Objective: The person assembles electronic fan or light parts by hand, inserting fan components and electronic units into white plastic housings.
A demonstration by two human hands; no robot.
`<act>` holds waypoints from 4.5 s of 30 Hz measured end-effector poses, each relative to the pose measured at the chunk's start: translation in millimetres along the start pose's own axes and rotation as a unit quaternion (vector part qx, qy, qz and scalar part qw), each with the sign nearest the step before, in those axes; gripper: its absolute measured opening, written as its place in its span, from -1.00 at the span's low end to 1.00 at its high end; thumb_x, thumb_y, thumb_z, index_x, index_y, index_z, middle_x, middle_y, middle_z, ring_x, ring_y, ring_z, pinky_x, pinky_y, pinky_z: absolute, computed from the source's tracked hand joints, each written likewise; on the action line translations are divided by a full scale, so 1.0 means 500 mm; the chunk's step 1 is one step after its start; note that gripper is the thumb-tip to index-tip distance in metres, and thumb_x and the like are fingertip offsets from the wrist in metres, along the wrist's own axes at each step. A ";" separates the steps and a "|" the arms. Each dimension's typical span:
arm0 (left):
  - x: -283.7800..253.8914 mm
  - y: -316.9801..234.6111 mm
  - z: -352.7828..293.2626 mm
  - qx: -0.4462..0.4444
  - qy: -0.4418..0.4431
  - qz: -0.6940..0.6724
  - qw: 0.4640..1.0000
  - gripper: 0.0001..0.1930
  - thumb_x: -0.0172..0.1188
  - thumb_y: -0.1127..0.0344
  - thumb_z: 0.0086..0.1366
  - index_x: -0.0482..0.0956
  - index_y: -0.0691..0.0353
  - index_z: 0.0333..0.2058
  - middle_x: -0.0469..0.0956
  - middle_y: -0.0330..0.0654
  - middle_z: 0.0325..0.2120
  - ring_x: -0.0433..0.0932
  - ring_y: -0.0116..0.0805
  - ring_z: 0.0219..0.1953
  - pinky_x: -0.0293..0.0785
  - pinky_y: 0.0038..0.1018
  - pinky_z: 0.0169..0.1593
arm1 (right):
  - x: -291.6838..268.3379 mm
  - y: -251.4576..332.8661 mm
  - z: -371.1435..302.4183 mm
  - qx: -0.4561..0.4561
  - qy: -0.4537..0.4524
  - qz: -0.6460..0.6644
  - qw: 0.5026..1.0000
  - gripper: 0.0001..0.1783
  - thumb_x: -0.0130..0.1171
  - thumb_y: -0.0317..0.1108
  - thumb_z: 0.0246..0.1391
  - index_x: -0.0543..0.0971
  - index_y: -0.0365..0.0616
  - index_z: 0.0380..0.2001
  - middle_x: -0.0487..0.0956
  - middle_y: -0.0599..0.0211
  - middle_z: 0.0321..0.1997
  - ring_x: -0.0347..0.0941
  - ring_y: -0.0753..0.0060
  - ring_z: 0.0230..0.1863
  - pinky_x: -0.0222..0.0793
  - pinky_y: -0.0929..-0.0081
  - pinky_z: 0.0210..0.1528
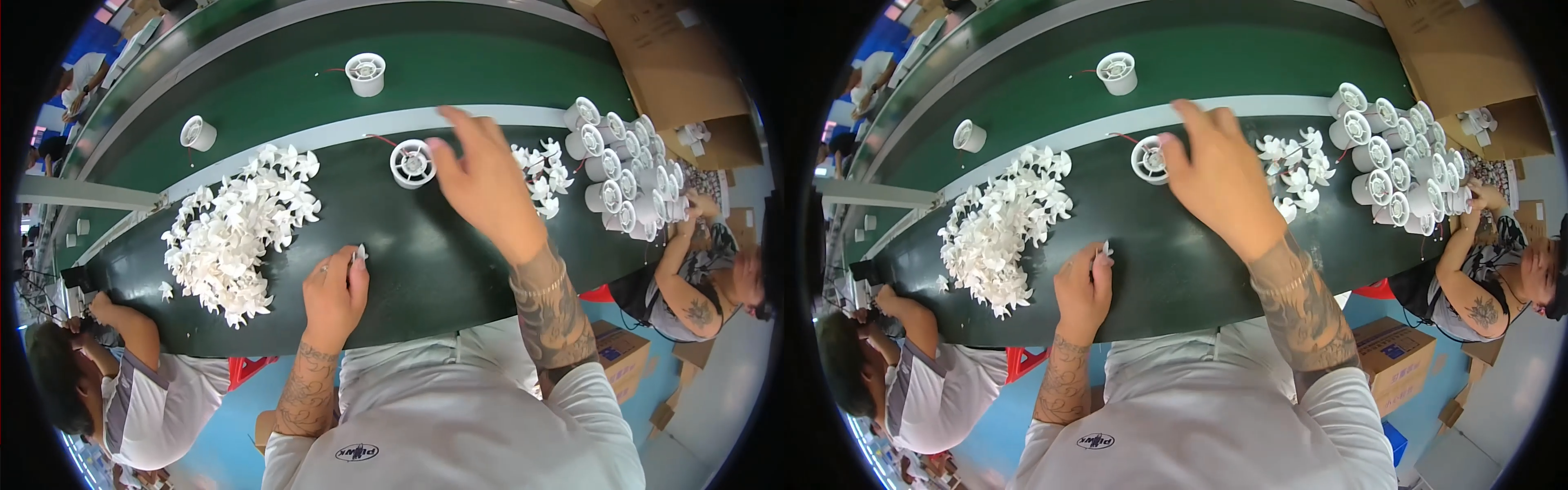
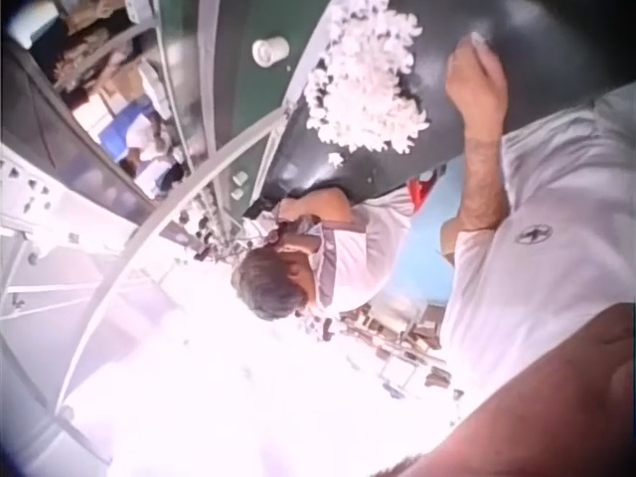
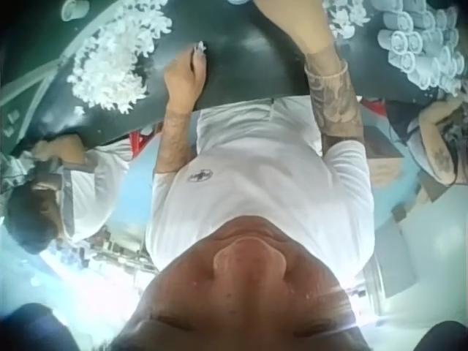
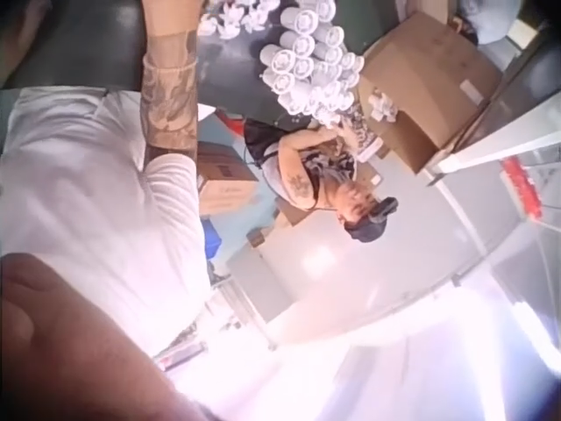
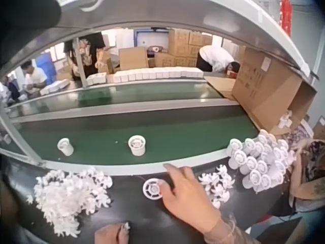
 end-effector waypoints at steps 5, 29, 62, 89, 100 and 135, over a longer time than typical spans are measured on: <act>0.000 -0.005 0.012 -0.016 0.040 -0.022 0.999 -0.82 0.26 0.40 0.20 0.56 0.29 -0.22 0.56 -0.04 -0.49 0.53 -0.08 -0.48 0.42 -0.30 -0.39 | 0.151 -0.068 -0.017 0.084 0.267 0.162 0.946 -0.57 0.17 -0.23 0.17 0.46 -0.12 0.08 0.49 0.21 -0.25 0.48 0.51 -0.28 0.41 0.55 -0.37; 0.014 0.102 -0.034 -0.245 0.009 -0.434 0.867 -0.77 0.11 0.48 0.35 0.46 0.31 -0.03 0.58 -0.15 -0.27 0.58 -0.48 -0.25 0.49 -0.56 -0.20 | 0.043 -0.059 -0.212 0.214 0.358 0.143 0.898 -0.57 0.19 -0.41 0.16 0.46 -0.14 0.11 0.46 0.31 -0.15 0.45 0.62 -0.35 0.41 0.67 -0.39; 0.053 -0.195 -0.096 -0.031 0.243 -0.537 0.807 -0.77 0.38 0.56 0.00 0.71 0.19 -0.31 0.54 -0.16 -0.07 0.56 -0.31 -0.12 0.54 -0.48 -0.23 | 0.123 0.017 -0.684 0.330 0.359 0.840 0.239 -0.41 -0.06 0.01 0.26 0.35 -0.39 0.02 0.49 -0.09 -0.23 0.50 0.10 -0.25 0.46 0.31 -0.34; 0.088 -0.127 -0.170 -0.186 0.273 -0.623 0.709 -0.63 0.44 0.39 -0.02 0.30 0.25 -0.51 0.41 -0.05 -0.03 0.51 -0.39 -0.09 0.54 -0.47 -0.20 | 0.311 0.139 -0.593 0.360 0.355 0.808 0.303 -0.60 0.09 -0.15 0.19 0.47 -0.22 -0.04 0.50 0.20 -0.01 0.44 0.36 -0.01 0.36 0.40 0.07; 0.062 -0.127 -0.156 -0.073 0.250 -0.588 0.766 -0.80 0.27 0.51 0.15 0.39 0.35 -0.35 0.44 0.06 0.01 0.62 -0.29 -0.22 0.63 -0.46 -0.23 | 0.149 -0.152 -0.773 0.519 0.248 0.725 0.378 -0.52 0.05 0.02 0.22 0.52 -0.15 -0.01 0.55 0.20 0.01 0.48 0.39 -0.01 0.40 0.31 0.10; 0.071 -0.168 -0.023 0.015 0.055 -0.102 0.993 -0.55 0.31 0.23 0.01 0.53 0.26 -0.09 0.44 -0.20 -0.06 0.38 -0.23 -0.07 0.36 -0.36 -0.06 | 0.002 0.051 -0.208 0.072 0.235 -0.035 0.969 -0.93 0.13 -0.49 0.07 0.54 -0.28 -0.39 0.52 0.01 -0.30 0.50 0.00 -0.33 0.42 0.19 -0.29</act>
Point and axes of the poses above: each hand's wrist, its own z-axis towards the middle knuckle, its own x-axis out of the palm, y = z × x, the point moved 10 cm from there along z, towards the middle knuckle
